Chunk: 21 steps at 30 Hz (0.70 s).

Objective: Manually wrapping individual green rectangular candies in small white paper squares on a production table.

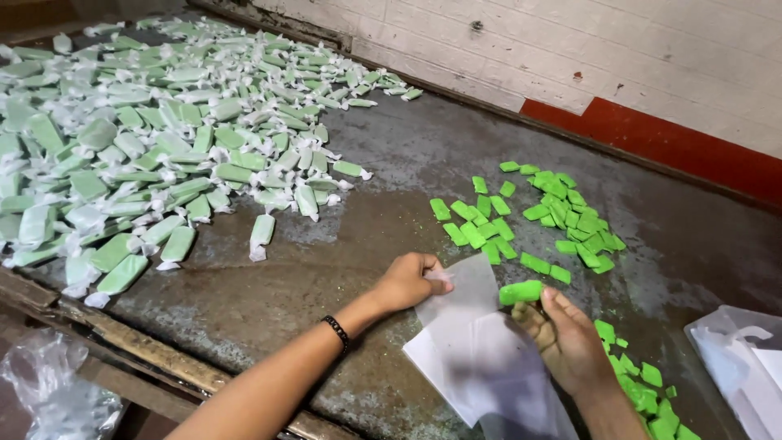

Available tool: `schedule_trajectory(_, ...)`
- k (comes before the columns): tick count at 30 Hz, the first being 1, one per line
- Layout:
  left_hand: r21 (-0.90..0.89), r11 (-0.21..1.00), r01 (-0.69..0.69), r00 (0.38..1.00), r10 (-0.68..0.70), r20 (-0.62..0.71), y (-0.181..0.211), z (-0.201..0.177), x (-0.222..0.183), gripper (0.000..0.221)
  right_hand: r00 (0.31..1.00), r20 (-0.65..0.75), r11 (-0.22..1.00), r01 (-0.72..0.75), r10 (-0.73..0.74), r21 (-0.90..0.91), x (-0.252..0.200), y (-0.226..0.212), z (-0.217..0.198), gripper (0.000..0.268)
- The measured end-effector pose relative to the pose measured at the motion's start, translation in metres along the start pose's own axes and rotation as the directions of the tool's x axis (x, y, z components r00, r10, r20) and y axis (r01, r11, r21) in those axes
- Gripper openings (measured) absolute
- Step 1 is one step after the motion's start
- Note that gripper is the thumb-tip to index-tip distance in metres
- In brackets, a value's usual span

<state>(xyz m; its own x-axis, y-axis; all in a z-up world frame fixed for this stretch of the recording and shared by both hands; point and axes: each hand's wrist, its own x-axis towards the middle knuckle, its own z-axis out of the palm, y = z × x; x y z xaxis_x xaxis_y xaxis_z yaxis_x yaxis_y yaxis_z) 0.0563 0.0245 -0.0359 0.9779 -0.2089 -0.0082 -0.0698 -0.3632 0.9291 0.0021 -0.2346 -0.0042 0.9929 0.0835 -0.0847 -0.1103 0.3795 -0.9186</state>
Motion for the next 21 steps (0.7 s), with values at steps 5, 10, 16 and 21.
schedule_trajectory(5, -0.531, 0.841, 0.103, 0.990, -0.033, 0.140, 0.005, 0.014, -0.006, 0.004, 0.995, -0.073, 0.997, -0.067, 0.064, -0.041, -0.015, 0.008, 0.035, 0.033)
schedule_trajectory(10, -0.434, 0.891, 0.131, 0.959, -0.004, 0.282, 0.041, 0.001, -0.034, 0.019, 0.958, -0.238, 0.965, -0.204, 0.161, -0.164, -0.055, -0.020, 0.104, 0.035)
schedule_trajectory(16, -0.352, 0.926, -0.135, 0.962, 0.207, 0.176, 0.023, 0.010, -0.023, 0.038, 0.966, -0.257, 0.902, -0.138, 0.032, -0.410, -0.044, -0.018, 0.084, 0.038)
schedule_trajectory(21, -0.424, 0.902, -0.078, 0.906, 0.242, 0.348, 0.041, -0.006, -0.036, 0.048, 0.982, 0.096, 0.968, -0.139, 0.162, -0.210, -0.015, 0.008, 0.025, 0.049)
